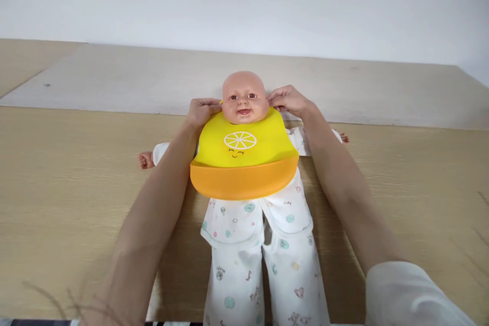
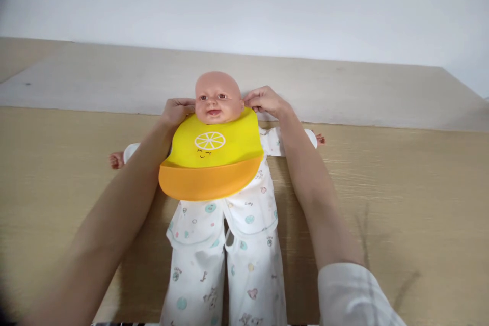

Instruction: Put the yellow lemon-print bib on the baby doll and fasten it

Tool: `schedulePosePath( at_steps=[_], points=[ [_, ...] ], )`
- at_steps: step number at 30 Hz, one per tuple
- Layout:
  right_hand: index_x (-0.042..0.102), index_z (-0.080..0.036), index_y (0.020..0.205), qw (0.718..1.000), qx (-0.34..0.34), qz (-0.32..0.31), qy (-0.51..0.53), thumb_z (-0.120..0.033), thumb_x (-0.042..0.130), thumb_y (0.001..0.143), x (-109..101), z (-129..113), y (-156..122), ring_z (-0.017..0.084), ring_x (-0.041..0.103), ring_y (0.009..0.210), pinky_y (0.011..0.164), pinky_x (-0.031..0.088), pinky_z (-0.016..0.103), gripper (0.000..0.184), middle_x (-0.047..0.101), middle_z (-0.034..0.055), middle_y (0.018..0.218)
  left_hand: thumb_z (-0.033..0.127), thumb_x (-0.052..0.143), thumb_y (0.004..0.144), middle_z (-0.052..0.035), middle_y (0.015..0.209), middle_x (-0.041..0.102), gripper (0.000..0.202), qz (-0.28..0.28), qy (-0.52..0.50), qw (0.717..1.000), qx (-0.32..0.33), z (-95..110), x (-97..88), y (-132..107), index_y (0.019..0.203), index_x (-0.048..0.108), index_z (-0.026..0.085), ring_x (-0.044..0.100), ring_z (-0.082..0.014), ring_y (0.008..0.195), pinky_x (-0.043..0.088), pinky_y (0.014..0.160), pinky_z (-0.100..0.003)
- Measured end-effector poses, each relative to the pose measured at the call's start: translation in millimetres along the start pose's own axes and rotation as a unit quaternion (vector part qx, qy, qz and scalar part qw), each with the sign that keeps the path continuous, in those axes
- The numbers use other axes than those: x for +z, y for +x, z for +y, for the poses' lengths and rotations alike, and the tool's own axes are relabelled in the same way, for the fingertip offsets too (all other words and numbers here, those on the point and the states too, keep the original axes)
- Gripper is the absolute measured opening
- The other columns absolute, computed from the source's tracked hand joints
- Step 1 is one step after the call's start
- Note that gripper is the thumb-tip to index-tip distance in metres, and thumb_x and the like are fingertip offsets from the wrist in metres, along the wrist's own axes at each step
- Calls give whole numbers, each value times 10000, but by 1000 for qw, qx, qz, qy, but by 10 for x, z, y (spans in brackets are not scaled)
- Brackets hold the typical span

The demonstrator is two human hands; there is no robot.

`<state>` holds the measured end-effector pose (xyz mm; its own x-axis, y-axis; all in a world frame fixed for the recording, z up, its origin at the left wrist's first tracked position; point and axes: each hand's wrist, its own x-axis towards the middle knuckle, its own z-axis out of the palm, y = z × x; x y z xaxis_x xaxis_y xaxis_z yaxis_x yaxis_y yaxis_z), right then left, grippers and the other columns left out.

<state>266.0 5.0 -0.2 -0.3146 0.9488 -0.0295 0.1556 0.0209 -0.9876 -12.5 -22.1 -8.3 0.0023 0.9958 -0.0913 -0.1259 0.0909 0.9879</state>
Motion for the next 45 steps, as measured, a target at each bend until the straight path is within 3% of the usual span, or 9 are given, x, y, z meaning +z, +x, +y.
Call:
schedulePosePath(
  at_steps=[4, 11, 16, 31, 38, 45],
  points=[
    [707, -61, 821, 1000, -19, 4, 16, -143, 698, 632, 6, 17, 6, 15, 387, 447, 432, 241, 152, 207, 523, -23, 513, 172, 736, 580, -11, 632, 705, 102, 3, -27, 999, 32, -15, 8, 2, 678, 729, 147, 645, -172, 553, 533, 535, -258],
    [721, -53, 801, 1000, 10, 3, -1, -127, 685, 611, 17, 39, 8, 27, 416, 445, 418, 249, 154, 207, 535, -11, 507, 211, 733, 500, -10, 583, 672, 166, 8, -6, 999, 41, -83, 12, 61, 643, 734, 126, 607, -152, 508, 489, 477, -235],
    [717, -54, 769, 999, 33, 8, -25, -73, 637, 629, 25, 29, 7, 24, 401, 425, 406, 246, 160, 162, 545, -9, 509, 208, 712, 459, 12, 528, 626, 150, 15, 62, 997, 37, -93, -3, 110, 590, 714, 136, 538, -114, 479, 432, 451, -205],
    [710, -70, 796, 993, 74, -5, -87, -28, 626, 674, 50, 6, -13, 29, 360, 407, 419, 260, 171, 155, 506, -18, 482, 271, 708, 521, -2, 603, 613, 208, 18, 192, 979, 59, -168, -47, 201, 658, 728, 116, 495, -105, 576, 395, 517, -209],
    [701, -55, 835, 992, 72, 10, -108, -30, 590, 680, 81, -23, -5, 38, 366, 412, 414, 261, 176, 192, 492, -22, 479, 266, 704, 558, -27, 647, 649, 211, 31, 236, 969, 60, -166, -58, 225, 709, 714, 120, 566, -154, 652, 486, 621, -251],
    [682, -76, 901, 999, 17, 26, -38, -64, 571, 686, 90, 50, 67, 52, 420, 538, 486, 314, 170, 242, 548, 10, 618, 268, 656, 632, -49, 755, 713, 466, -38, 205, 974, 92, -183, -59, 211, 1066, 732, 114, 672, -230, 775, 548, 727, -338]
  ],
)
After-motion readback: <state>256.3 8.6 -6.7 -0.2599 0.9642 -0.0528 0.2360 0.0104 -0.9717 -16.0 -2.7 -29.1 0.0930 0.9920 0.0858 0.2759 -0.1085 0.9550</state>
